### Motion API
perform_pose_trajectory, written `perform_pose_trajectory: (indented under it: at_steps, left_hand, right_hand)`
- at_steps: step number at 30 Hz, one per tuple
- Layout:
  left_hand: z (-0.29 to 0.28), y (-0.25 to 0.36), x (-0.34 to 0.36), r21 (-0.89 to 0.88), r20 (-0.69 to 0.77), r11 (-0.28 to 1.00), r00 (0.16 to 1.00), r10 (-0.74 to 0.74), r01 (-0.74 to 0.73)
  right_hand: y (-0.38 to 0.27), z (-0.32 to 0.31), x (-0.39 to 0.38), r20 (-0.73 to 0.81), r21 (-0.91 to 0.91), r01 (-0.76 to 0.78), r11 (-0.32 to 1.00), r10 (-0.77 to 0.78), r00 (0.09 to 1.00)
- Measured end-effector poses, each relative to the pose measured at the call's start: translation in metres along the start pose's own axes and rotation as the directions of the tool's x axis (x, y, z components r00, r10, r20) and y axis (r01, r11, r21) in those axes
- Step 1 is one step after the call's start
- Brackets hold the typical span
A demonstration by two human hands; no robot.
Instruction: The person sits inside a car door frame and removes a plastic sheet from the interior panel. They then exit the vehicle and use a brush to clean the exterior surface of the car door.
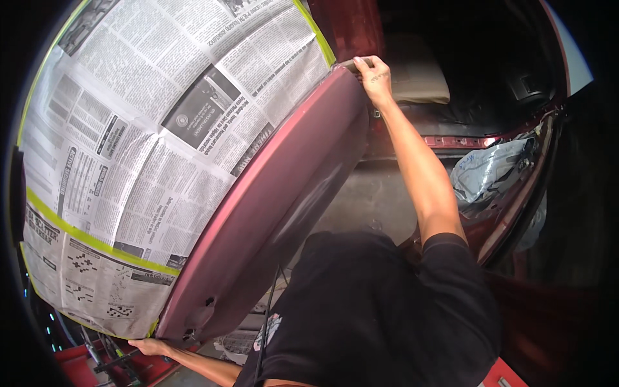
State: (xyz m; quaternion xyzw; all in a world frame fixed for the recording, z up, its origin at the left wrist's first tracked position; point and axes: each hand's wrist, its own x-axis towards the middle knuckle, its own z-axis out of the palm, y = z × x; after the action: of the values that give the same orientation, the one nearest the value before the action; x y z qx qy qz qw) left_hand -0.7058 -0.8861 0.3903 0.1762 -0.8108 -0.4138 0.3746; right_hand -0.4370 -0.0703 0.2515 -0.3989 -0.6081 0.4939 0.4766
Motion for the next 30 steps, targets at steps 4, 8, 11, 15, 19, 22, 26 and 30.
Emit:
perform_pose_trajectory:
  at_steps: [4,8,11,15,19,22,26,30]
  left_hand:
    - [-0.007,0.014,-0.014,-0.034,-0.009,0.999,1.000,-0.014,0.014]
    - [-0.014,-0.004,-0.002,0.043,-0.029,0.999,0.999,0.020,-0.018]
    - [-0.021,-0.007,-0.002,0.129,-0.014,0.991,0.999,0.042,-0.039]
    - [-0.025,-0.023,0.010,0.138,-0.024,0.990,1.000,0.007,-0.004]
    - [-0.031,-0.019,0.004,0.145,-0.026,0.989,0.999,0.019,-0.015]
    - [-0.028,-0.016,-0.002,0.143,-0.017,0.989,0.999,0.042,-0.039]
    - [-0.023,-0.017,-0.005,0.152,-0.009,0.987,0.999,0.053,-0.051]
    - [-0.032,-0.009,-0.009,0.169,-0.021,0.981,0.995,0.096,-0.091]
  right_hand:
    - [-0.015,0.015,0.012,-0.042,-0.196,-0.024,0.980,0.016,0.999]
    - [0.004,0.024,0.014,-0.130,-0.282,-0.002,0.959,-0.037,0.991]
    - [0.012,0.025,0.018,-0.125,-0.200,-0.011,0.980,-0.015,0.992]
    - [0.007,0.032,0.020,-0.092,-0.225,0.026,0.974,-0.048,0.995]
    - [-0.026,0.042,0.013,-0.059,-0.432,0.027,0.902,-0.058,0.997]
    - [0.001,0.041,0.014,-0.097,-0.165,0.027,0.986,-0.043,0.994]
    - [-0.004,0.046,0.032,-0.080,-0.062,0.060,0.996,-0.065,0.995]
    - [-0.081,0.100,0.053,-0.165,-0.165,0.254,0.953,-0.281,0.946]
